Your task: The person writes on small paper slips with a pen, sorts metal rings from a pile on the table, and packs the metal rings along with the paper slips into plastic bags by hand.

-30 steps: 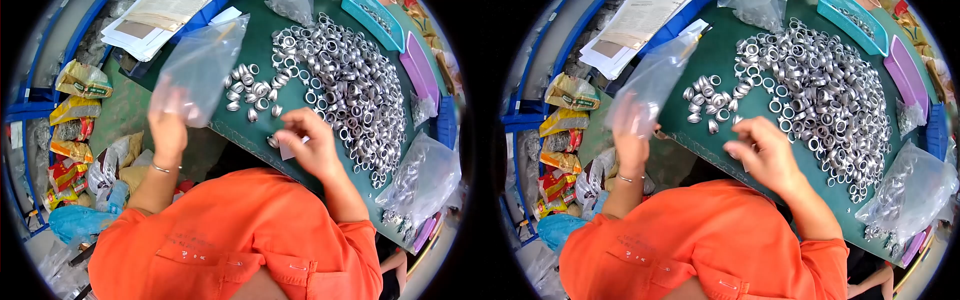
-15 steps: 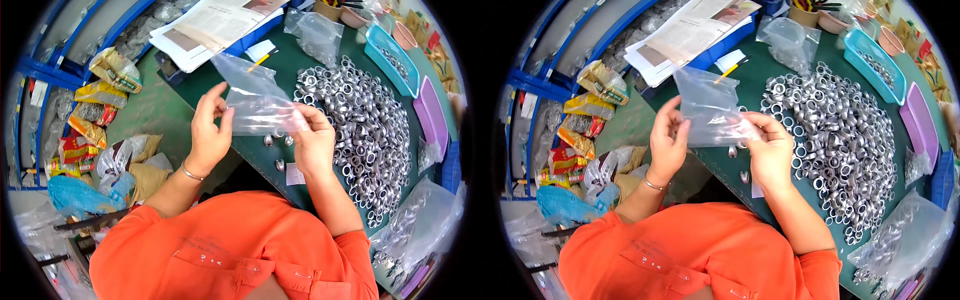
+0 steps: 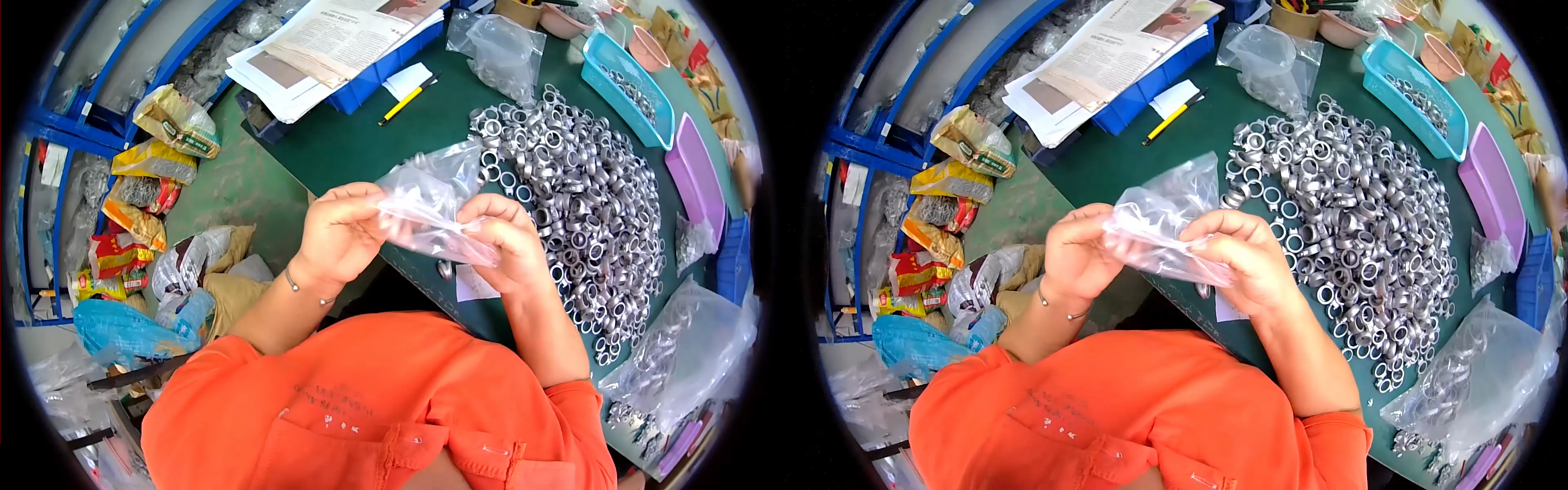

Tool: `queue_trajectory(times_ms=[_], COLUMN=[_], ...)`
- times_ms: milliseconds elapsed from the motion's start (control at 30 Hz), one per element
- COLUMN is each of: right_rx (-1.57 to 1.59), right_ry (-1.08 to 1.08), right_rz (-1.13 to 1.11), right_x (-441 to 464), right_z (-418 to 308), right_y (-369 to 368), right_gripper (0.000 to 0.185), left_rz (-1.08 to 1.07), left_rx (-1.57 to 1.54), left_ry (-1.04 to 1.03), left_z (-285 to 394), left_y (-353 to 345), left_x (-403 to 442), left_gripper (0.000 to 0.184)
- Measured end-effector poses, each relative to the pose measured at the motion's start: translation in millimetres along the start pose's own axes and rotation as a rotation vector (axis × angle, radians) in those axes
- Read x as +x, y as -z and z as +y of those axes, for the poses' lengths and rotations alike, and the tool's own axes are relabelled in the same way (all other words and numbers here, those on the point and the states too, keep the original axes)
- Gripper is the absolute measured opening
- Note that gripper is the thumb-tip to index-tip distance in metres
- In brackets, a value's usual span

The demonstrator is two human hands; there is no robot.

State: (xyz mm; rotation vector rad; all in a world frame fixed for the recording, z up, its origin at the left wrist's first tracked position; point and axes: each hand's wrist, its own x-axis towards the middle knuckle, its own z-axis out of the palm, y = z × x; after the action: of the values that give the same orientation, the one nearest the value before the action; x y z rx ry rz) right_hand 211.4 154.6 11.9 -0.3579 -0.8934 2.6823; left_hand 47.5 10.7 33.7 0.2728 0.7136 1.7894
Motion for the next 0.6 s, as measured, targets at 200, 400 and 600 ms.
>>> queue_trajectory(times_ms=[200,400,600], right_rx=[-0.079,-1.67,-2.338], right_ry=[0.251,1.299,0.81], right_rz=[0.011,-0.286,-0.294], right_x=[-3.0,-2.3,6.6], right_z=[-29.4,-41.5,-33.5], right_y=[-20.7,-71.1,-53.0], right_gripper=[0.019,0.029,0.015], left_rz=[-0.223,0.152,0.027], left_rx=[0.396,0.529,0.925], left_ry=[-0.023,-0.187,-0.463], left_z=[29.3,37.2,35.3], left_y=[-6.6,-26.1,-19.9], left_x=[-2.9,12.5,8.4], left_gripper=[0.027,0.039,0.021])
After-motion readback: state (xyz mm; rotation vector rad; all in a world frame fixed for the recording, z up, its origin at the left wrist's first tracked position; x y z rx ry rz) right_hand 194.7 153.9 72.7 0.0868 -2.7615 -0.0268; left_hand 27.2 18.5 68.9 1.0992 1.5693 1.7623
